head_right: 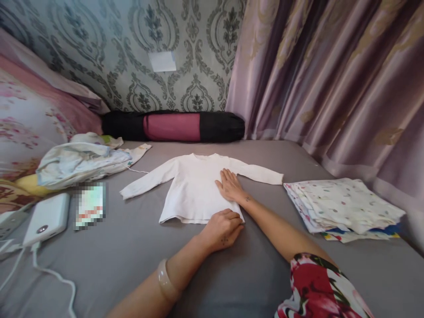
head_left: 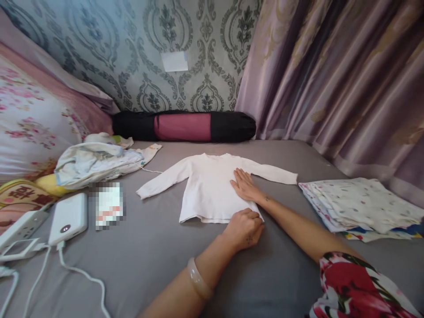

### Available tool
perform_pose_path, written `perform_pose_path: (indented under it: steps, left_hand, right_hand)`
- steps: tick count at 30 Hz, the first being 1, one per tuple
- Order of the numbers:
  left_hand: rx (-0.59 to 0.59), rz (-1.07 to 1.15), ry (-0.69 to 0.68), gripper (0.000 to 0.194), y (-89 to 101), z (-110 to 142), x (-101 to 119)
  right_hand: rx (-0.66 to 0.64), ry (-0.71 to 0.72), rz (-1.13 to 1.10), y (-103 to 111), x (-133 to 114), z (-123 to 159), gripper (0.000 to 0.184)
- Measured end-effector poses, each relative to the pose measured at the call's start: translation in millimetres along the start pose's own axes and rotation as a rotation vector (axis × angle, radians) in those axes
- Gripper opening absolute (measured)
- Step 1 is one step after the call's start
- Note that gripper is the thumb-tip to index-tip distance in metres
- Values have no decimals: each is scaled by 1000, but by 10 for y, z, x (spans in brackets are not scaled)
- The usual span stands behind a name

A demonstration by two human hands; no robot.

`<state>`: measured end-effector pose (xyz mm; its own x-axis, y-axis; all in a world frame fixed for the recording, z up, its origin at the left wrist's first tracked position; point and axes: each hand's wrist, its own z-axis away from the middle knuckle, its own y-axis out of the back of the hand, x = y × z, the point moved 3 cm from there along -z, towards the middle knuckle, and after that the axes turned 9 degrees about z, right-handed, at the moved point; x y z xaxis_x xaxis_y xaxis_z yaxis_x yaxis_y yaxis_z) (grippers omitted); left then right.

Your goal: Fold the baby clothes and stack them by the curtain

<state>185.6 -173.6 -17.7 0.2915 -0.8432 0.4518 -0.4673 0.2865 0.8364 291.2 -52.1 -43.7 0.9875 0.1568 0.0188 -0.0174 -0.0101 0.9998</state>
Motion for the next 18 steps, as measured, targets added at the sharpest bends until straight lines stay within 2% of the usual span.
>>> perform_pose_path:
  steps: [3,6,9,11,14,16,18]
  left_hand:
    - [-20,29,47,25,56,-1,-12]
    - [-67,75,122,28,189,-8,2]
    - [-106,112,182,23,372,20,9]
    - [-81,142,199,22,512,91,-52]
    - [54,198,277,27,790,331,-367]
    - [181,162,431,28,1054,595,-739]
    - [290,22,652,29,1377,911,-1167]
  right_hand:
    - [6,5,33,71,-4,10,70]
    - [34,-2,64,218,-58,-90,62]
    - [64,-38,51,330,-140,-364,57]
    - [74,-65,21,336,-178,-605,59]
    - [22,-141,-36,245,-166,-915,65]
    - [-30,-178,-70,171,-137,-1032,66]
    - [-39,-196,-95,136,-127,-1083,64]
